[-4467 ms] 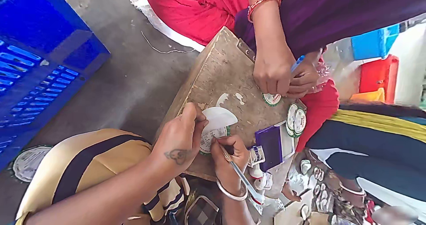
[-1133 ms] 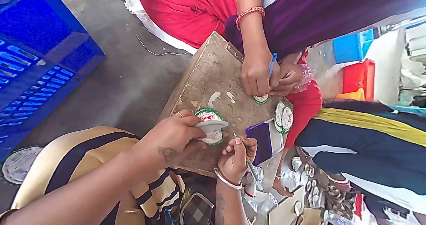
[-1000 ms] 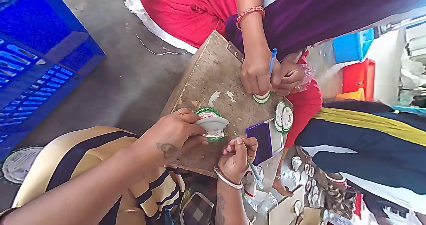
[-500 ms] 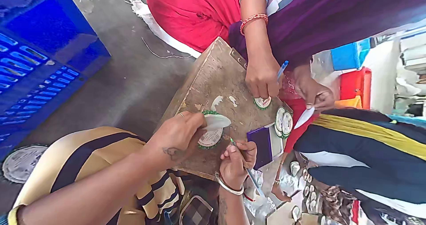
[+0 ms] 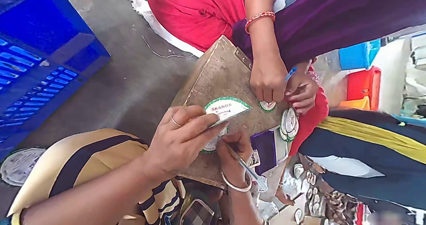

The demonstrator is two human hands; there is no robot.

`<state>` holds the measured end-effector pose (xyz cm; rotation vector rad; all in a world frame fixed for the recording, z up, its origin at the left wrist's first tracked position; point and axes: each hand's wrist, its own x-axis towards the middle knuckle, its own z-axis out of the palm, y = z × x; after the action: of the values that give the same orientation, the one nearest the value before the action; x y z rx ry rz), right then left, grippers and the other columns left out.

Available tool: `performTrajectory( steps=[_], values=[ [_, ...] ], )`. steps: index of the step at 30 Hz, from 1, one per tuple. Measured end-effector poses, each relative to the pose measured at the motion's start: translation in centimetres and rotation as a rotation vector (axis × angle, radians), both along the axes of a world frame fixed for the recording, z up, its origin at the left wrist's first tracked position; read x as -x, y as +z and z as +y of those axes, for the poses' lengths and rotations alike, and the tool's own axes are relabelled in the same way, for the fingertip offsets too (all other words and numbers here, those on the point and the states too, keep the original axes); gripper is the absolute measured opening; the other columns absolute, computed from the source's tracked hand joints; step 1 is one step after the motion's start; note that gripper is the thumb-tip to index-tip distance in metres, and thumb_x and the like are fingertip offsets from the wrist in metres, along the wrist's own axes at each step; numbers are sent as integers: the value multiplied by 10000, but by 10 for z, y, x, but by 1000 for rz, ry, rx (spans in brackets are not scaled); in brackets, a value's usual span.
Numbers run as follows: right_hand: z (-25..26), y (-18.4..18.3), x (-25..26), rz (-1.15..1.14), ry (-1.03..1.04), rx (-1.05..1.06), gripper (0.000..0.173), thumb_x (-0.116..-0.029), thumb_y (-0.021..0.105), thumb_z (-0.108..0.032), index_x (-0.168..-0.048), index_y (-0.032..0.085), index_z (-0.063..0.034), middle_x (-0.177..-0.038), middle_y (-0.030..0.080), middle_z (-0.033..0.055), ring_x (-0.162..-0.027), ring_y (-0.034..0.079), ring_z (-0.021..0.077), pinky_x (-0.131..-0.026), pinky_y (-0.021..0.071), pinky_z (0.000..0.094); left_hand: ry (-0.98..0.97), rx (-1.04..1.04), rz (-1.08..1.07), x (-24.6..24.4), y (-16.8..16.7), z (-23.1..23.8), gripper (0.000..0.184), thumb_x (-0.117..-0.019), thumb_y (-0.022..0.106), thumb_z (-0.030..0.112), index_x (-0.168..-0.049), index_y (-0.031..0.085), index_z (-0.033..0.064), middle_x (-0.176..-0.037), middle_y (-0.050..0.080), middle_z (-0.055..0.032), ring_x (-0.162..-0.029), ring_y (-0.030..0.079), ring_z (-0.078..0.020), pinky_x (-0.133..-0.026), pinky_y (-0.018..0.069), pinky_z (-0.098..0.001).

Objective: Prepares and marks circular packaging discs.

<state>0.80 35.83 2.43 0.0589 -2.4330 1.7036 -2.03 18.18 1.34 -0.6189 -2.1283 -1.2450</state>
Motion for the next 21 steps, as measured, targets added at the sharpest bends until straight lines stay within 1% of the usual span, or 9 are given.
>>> performTrajectory(
  steps=[2, 4, 5, 6, 8, 12, 16, 19, 21],
  values=[
    [-1, -2, 0, 6, -10, -30, 117, -786, 680, -9, -803, 621, -109, -747, 661, -109, -680, 619, -75, -624, 537, 111, -28, 137, -18, -3, -2, 1, 244, -992, 568, 18, -1074, 784, 98, -1088, 740, -80, -1001, 611, -242, -833, 441, -341],
    [-1, -2, 0, 12, -15, -64, 114, -780, 687, -16, -789, 614, -104, -741, 660, -99, -690, 621, -70, -637, 538, 114, -85, 251, -75, -4, -3, 2, 269, -968, 550, 23, -1077, 784, 99, -1043, 737, -71, -925, 645, -245, -742, 492, -328],
    [-1, -2, 0, 20, -14, -86, 115, -778, 688, -22, -789, 610, -105, -745, 660, -100, -702, 625, -75, -649, 541, 109, -115, 277, -120, -4, -4, 2, 276, -955, 545, 20, -1077, 784, 85, -1017, 729, -80, -905, 657, -252, -721, 517, -327],
    [-1, -2, 0, 28, -12, -98, 116, -774, 691, -24, -788, 609, -106, -747, 662, -101, -710, 629, -76, -655, 544, 108, -137, 281, -162, -4, -5, 3, 282, -942, 542, 17, -1072, 785, 75, -1002, 726, -88, -901, 669, -258, -723, 541, -329],
    [-1, -3, 0, 33, -3, -114, 111, -770, 700, -30, -781, 616, -101, -744, 664, -101, -708, 629, -81, -653, 542, 103, -152, 268, -220, -5, -6, 3, 283, -932, 542, 14, -1068, 785, 71, -1005, 728, -93, -914, 684, -266, -722, 560, -329],
    [-4, -3, 1, 21, -30, -112, 123, -768, 691, -22, -759, 605, -110, -712, 656, -105, -666, 618, -81, -618, 534, 105, -156, 240, -304, -6, -4, 2, 280, -936, 546, 21, -1071, 786, 75, -1026, 727, -90, -935, 679, -267, -736, 560, -329],
    [-1, -3, 1, 7, 8, -95, 123, -763, 706, -30, -759, 614, -111, -711, 663, -104, -665, 623, -77, -614, 536, 109, -156, 219, -379, -5, -3, 1, 256, -949, 581, 88, -1108, 782, 99, -1067, 734, -77, -963, 680, -256, -770, 557, -329],
    [-3, -2, 1, 1, -45, -109, 130, -756, 699, -25, -749, 605, -114, -705, 654, -103, -656, 620, -75, -613, 535, 109, -163, 213, -401, -5, -2, 1, 257, -932, 603, 88, -1117, 781, 100, -1081, 736, -77, -975, 685, -260, -789, 560, -334],
    [-3, -2, 1, -2, -25, -117, 119, -758, 700, -35, -741, 607, -107, -696, 652, -99, -654, 615, -77, -607, 525, 107, -163, 215, -403, -4, -1, 0, 261, -936, 601, 91, -1126, 779, 104, -1082, 733, -71, -977, 681, -256, -787, 559, -330]
  ],
)
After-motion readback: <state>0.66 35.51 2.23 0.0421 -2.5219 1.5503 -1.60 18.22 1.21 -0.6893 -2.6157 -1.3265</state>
